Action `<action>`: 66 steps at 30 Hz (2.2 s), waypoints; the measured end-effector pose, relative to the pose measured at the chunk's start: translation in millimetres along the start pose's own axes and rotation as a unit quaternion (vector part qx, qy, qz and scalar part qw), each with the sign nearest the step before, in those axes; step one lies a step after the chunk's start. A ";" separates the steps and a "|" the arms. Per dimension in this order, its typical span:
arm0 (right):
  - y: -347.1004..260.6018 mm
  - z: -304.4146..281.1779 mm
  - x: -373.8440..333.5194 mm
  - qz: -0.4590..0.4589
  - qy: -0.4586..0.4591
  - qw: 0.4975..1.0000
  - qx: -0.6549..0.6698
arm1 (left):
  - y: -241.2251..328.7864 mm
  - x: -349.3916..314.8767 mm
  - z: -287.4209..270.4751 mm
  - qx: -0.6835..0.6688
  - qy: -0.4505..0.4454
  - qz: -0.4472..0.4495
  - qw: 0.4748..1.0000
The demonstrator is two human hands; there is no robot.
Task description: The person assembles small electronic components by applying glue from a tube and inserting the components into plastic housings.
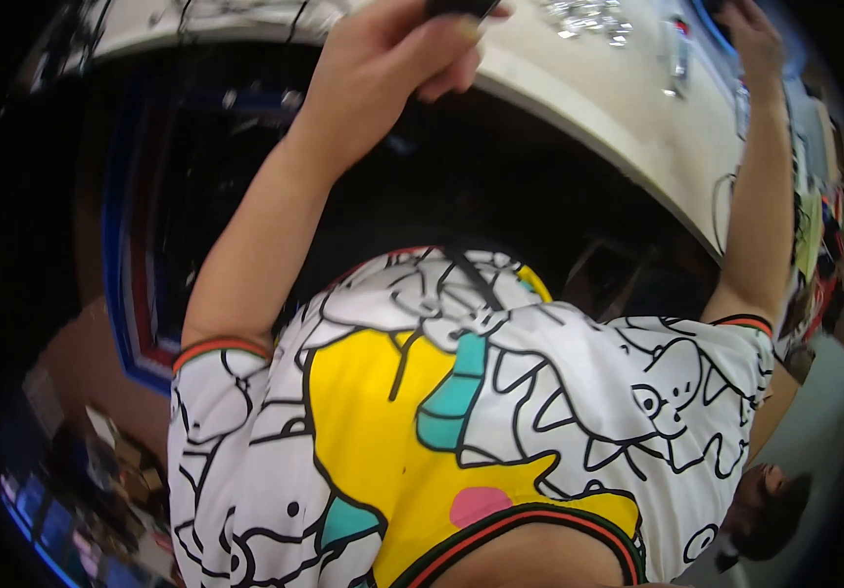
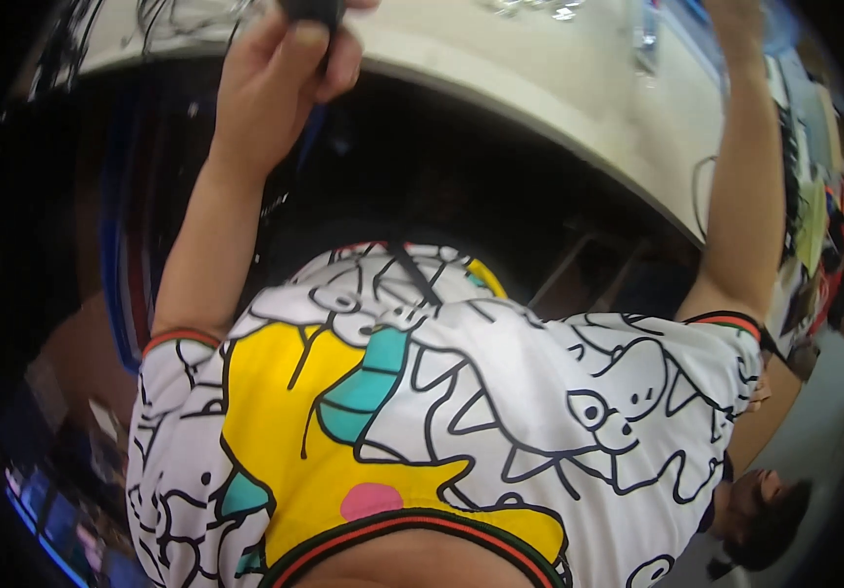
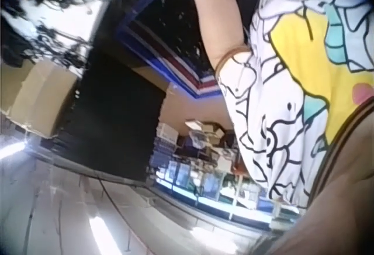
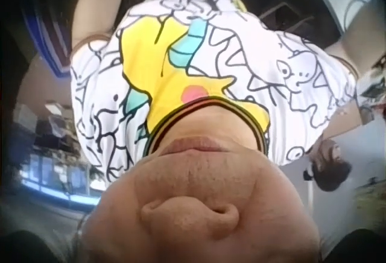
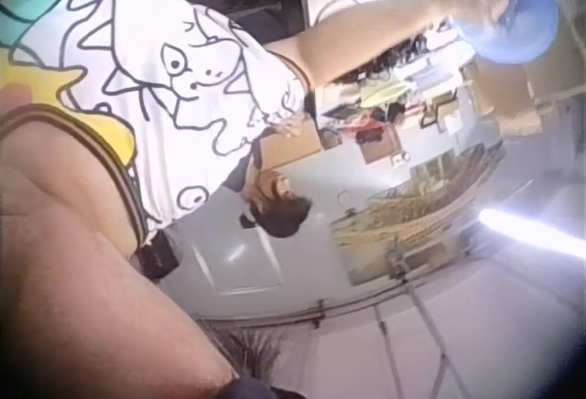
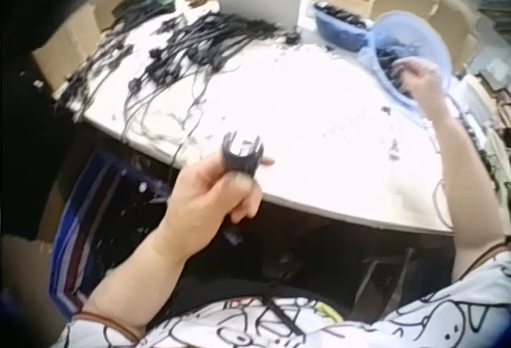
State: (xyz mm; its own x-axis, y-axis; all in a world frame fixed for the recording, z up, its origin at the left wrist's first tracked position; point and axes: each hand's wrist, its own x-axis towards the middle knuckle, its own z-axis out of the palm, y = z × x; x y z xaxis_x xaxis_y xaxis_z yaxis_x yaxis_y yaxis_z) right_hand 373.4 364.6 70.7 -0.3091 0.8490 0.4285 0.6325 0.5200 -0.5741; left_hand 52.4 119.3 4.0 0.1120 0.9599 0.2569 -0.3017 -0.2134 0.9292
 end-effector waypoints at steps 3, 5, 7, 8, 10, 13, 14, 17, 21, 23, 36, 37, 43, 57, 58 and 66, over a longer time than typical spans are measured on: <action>-27.3 31.4 -35.1 0.012 -0.112 0.992 0.056 | -11.3 5.7 -1.7 -0.040 -0.003 -0.076 0.996; -102.3 58.2 -64.1 0.209 -0.210 0.950 0.102 | -24.3 -12.1 10.8 -0.050 0.032 -0.104 0.993; -83.3 56.7 -81.0 0.014 -0.222 0.973 0.062 | -25.5 -4.0 22.6 -0.099 -0.007 -0.122 0.988; -89.3 56.7 -83.0 0.013 -0.224 0.974 0.038 | -24.0 -1.5 26.9 -0.111 -0.014 -0.129 0.985; -94.5 57.4 -83.9 0.011 -0.220 0.975 0.012 | -22.4 1.2 31.1 -0.121 -0.026 -0.133 0.983; -97.1 53.3 -86.2 -0.006 -0.264 0.960 -0.088 | -22.4 0.4 36.0 -0.120 -0.041 -0.127 0.984; -96.8 50.8 -89.9 -0.031 -0.261 0.959 -0.108 | -22.6 -0.9 37.2 -0.118 -0.043 -0.125 0.984; -90.4 51.3 -95.0 -0.046 -0.243 0.964 -0.098 | -23.5 -2.9 39.2 -0.113 -0.037 -0.126 0.985; -89.8 45.0 -109.4 -0.024 -0.233 0.967 -0.104 | -24.4 -5.3 49.5 -0.053 -0.033 -0.133 0.989; -95.7 41.5 -111.7 -0.024 -0.248 0.965 -0.084 | -26.1 -4.8 51.7 -0.066 -0.035 -0.141 0.987; -154.9 25.1 -143.2 -0.118 -0.303 0.945 0.038 | -46.4 -12.2 61.5 -0.015 -0.091 -0.164 0.982; -154.8 29.3 -141.7 -0.123 -0.313 0.942 0.014 | -47.3 -11.8 60.6 -0.013 -0.076 -0.169 0.983; -170.0 22.9 -151.1 -0.069 -0.371 0.926 -0.009 | -51.4 -19.3 66.7 -0.085 -0.131 -0.153 0.976; -159.4 19.2 -172.7 -0.071 -0.358 0.930 -0.031 | -60.9 -26.0 68.3 0.077 -0.187 -0.104 0.974; -159.8 18.9 -172.3 -0.110 -0.370 0.922 -0.019 | -61.4 -28.2 69.4 0.078 -0.200 -0.094 0.972; -165.6 20.6 -189.5 -0.022 -0.304 0.952 -0.025 | -58.6 -33.5 81.6 0.078 -0.154 -0.084 0.981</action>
State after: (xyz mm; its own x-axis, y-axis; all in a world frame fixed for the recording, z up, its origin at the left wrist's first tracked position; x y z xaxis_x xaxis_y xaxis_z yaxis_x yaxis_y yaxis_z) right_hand 312.6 119.5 70.2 -0.6809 0.7313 -0.0402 0.6376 0.5648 -0.5239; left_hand 143.6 84.9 -37.4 0.4352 0.8890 0.1421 -0.1092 -0.1046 0.9885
